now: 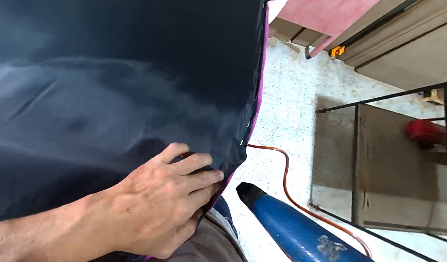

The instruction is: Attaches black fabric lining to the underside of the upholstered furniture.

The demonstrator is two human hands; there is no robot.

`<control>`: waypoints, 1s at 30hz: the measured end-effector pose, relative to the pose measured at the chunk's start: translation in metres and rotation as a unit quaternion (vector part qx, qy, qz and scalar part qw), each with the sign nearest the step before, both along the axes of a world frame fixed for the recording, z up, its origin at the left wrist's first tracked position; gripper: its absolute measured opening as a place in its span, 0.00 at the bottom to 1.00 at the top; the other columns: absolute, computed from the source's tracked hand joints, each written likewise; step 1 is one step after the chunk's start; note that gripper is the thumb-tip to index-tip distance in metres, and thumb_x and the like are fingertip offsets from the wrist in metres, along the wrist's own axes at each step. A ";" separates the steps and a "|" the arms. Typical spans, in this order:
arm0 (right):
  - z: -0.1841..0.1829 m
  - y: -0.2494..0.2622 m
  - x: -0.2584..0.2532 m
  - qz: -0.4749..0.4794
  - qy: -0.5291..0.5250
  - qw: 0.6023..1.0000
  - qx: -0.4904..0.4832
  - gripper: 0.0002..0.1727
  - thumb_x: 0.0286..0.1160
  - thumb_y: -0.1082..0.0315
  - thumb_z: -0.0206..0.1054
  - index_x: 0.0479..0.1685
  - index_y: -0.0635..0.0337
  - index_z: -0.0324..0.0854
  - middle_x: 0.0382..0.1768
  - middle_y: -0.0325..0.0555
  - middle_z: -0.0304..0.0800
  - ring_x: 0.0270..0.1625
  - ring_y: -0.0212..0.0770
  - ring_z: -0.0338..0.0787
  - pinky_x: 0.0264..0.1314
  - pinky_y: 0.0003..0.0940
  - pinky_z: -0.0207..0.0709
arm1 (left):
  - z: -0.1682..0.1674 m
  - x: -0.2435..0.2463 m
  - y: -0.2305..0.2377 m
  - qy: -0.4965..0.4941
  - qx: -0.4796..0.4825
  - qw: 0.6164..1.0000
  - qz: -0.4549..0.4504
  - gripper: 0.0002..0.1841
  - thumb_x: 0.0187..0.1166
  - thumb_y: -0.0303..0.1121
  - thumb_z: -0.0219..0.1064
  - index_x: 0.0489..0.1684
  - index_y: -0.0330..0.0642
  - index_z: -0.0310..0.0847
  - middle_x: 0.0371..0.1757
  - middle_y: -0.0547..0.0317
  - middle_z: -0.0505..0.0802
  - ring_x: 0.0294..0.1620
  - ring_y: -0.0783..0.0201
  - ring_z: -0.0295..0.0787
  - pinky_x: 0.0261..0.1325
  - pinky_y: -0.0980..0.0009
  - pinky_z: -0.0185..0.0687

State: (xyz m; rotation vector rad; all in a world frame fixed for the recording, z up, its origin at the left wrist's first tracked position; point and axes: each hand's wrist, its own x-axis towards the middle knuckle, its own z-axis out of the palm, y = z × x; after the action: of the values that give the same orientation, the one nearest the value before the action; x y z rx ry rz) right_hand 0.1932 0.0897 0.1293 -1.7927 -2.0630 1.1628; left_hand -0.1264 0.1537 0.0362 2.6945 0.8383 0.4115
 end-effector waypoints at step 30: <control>0.007 0.040 0.055 -0.087 -0.145 0.984 0.049 0.29 0.78 0.58 0.70 0.59 0.81 0.76 0.41 0.62 0.93 0.42 0.45 0.95 0.50 0.47 0.90 | 0.001 0.031 -0.021 -0.144 -0.003 0.978 0.148 0.15 0.85 0.35 0.54 0.55 0.51 0.89 0.50 0.62 0.95 0.52 0.59 0.90 0.54 0.60 0.81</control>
State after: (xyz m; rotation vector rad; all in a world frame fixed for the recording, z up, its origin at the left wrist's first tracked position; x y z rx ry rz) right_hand 0.2480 0.1301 0.1363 -2.1490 -2.0157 0.7779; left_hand -0.0952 0.1330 0.0374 2.4235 1.1475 0.8392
